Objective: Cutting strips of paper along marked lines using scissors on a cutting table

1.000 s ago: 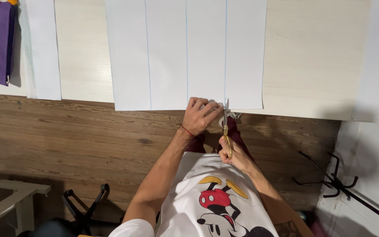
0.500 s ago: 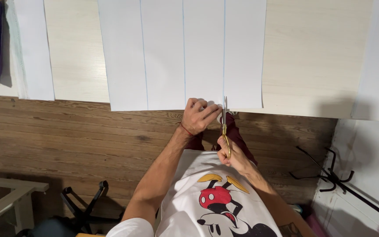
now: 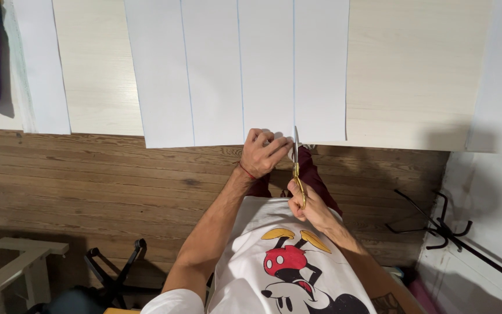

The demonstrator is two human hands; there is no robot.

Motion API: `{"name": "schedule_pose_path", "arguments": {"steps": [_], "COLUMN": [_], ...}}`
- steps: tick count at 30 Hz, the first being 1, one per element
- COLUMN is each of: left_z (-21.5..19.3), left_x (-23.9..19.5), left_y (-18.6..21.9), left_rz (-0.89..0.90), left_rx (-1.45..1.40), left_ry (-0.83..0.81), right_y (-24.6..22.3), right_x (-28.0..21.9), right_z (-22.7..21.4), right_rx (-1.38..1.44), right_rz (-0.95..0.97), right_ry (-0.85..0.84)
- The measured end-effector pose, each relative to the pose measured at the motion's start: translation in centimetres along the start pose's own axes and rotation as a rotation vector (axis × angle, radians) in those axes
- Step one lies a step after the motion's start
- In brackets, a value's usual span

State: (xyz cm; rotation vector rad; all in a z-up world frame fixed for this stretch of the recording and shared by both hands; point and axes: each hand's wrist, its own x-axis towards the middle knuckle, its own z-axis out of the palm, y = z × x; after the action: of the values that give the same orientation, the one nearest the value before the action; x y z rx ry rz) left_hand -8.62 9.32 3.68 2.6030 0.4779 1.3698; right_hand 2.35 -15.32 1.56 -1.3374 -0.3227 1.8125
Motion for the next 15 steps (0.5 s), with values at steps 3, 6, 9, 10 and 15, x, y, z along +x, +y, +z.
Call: {"name": "schedule_pose_path", "arguments": {"steps": [3, 6, 9, 10, 15], "left_z": [-0.7, -0.3, -0.1, -0.2, 0.0], "left_x": [0.8, -0.1, -0.5, -0.4, -1.0], "left_y": [0.4, 0.5, 0.8, 0.8, 1.0], "left_rz": [0.011, 0.017, 0.011, 0.007, -0.004], "left_rx": [-0.009, -0.008, -0.005, -0.004, -0.012], "left_ry": [-0.001, -0.013, -0.018, -0.018, -0.021], "right_y": [-0.1, -0.5, -0.9, -1.1, -0.9], "right_x": [0.3, 0.4, -0.2, -0.2, 0.1], "right_z": [0.0, 0.0, 0.4, 0.7, 0.5], "right_rx": [0.019, 0.034, 0.036, 0.033, 0.046], "right_rz": [-0.002, -0.009, -0.006, -0.002, 0.005], "right_ry": [0.009, 0.016, 0.022, 0.020, 0.037]}}
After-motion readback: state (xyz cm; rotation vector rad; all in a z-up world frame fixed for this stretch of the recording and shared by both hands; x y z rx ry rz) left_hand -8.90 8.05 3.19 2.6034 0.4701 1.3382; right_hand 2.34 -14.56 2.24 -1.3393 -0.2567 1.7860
